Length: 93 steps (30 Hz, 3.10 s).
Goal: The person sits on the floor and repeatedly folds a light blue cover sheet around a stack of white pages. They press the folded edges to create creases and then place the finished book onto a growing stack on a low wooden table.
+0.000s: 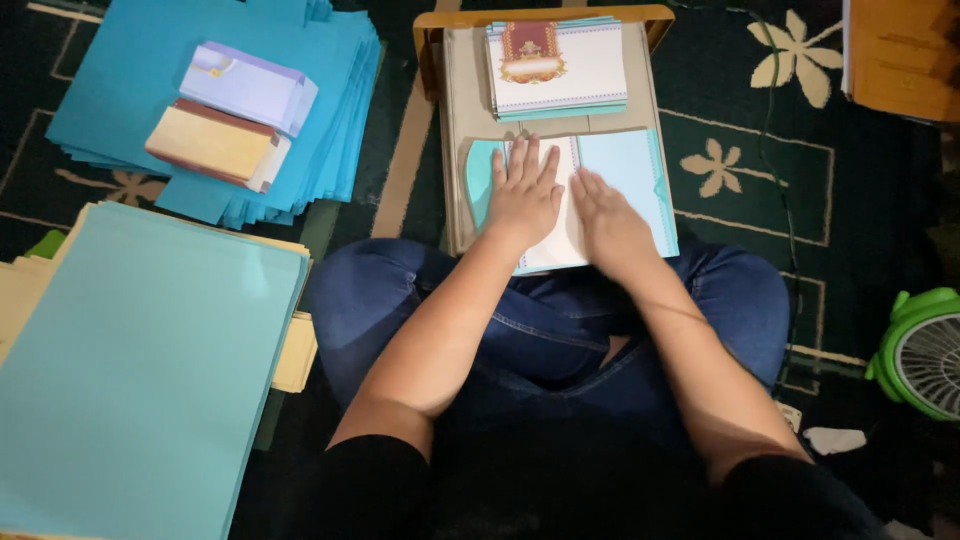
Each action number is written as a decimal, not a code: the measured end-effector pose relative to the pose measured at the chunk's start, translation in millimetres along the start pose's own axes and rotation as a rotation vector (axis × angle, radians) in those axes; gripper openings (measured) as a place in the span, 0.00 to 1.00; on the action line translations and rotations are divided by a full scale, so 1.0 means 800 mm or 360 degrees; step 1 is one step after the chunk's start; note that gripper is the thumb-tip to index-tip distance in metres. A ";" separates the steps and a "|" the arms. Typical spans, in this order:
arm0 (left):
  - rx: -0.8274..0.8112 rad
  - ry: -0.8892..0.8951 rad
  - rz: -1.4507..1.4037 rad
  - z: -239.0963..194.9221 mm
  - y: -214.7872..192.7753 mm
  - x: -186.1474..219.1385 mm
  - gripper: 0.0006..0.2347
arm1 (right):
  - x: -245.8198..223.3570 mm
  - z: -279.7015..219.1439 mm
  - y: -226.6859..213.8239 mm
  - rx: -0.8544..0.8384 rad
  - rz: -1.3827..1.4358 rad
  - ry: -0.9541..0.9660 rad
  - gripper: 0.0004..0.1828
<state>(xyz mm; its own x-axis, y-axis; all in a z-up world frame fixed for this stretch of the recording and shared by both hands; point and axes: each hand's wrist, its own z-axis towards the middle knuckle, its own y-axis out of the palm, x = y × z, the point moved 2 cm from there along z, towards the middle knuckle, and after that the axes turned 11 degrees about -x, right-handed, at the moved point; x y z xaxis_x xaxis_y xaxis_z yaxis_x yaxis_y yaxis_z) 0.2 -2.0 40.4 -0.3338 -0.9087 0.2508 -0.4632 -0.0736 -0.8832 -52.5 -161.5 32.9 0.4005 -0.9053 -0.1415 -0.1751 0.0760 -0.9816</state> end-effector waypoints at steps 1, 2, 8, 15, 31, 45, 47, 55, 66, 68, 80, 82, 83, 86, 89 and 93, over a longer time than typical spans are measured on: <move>-0.0001 0.0006 -0.0006 0.000 -0.002 0.001 0.26 | -0.010 -0.020 0.001 -0.0005 -0.0005 0.0005 0.32; -0.0026 -0.0008 -0.0021 0.000 -0.003 0.001 0.26 | -0.021 -0.040 0.001 0.0081 -0.0037 -0.0038 0.31; 0.0037 -0.0001 -0.0059 -0.013 -0.006 0.003 0.25 | -0.049 -0.102 0.019 0.0411 -0.0021 0.0055 0.28; 0.0243 0.0013 -0.0204 0.012 0.008 -0.003 0.23 | -0.018 -0.093 0.024 0.0119 0.0480 0.0533 0.34; 0.0469 0.0421 -0.0594 -0.054 -0.063 0.015 0.35 | 0.033 -0.061 0.029 0.0100 0.1633 0.0388 0.07; 0.0920 0.0098 -0.1574 -0.062 -0.074 -0.013 0.11 | 0.017 -0.025 -0.033 0.0929 0.1615 0.0064 0.29; 0.0879 0.0032 -0.1572 -0.044 -0.049 -0.016 0.13 | 0.019 -0.022 -0.026 0.0763 0.1631 0.0211 0.23; 0.1303 0.0361 -0.0443 -0.017 -0.021 0.002 0.32 | 0.022 -0.022 -0.007 0.0493 0.1397 0.0314 0.23; 0.0922 0.0134 -0.0176 -0.012 -0.006 0.004 0.12 | -0.010 -0.033 -0.051 -0.0016 0.0553 -0.0016 0.19; 0.1062 0.0208 -0.0158 0.021 0.028 -0.005 0.11 | -0.010 -0.014 -0.045 -0.0092 0.0482 -0.0023 0.23; 0.1451 0.0169 -0.0076 0.039 0.040 -0.009 0.06 | 0.012 0.042 -0.014 -0.0167 0.0152 -0.0106 0.34; 0.1405 0.0156 -0.0103 0.036 0.035 -0.008 0.05 | 0.007 0.017 -0.014 -0.0166 0.0143 -0.0092 0.34; 0.1371 0.0142 -0.0118 0.029 0.030 -0.005 0.05 | 0.005 0.002 -0.011 -0.0149 0.0132 -0.0137 0.35; 0.1322 0.0133 -0.0167 0.021 0.026 -0.004 0.04 | -0.005 -0.040 -0.010 -0.0115 0.0181 -0.0223 0.37; 0.1325 0.0166 -0.0190 0.023 0.024 -0.006 0.04 | -0.009 -0.063 -0.018 -0.0098 0.0275 -0.0279 0.36; 0.1346 0.0264 -0.0177 0.027 0.029 -0.009 0.02 | 0.001 -0.064 -0.015 -0.0152 0.0725 -0.0280 0.31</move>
<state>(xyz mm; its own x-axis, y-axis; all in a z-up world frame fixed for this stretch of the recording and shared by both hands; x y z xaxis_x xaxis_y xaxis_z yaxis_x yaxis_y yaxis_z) 9.6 -6.1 9.7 -0.4687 -0.8112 0.3496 0.2435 -0.4991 -0.8316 -96.4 -184.8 51.2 0.4084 -0.7042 -0.5808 -0.4460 0.4012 -0.8001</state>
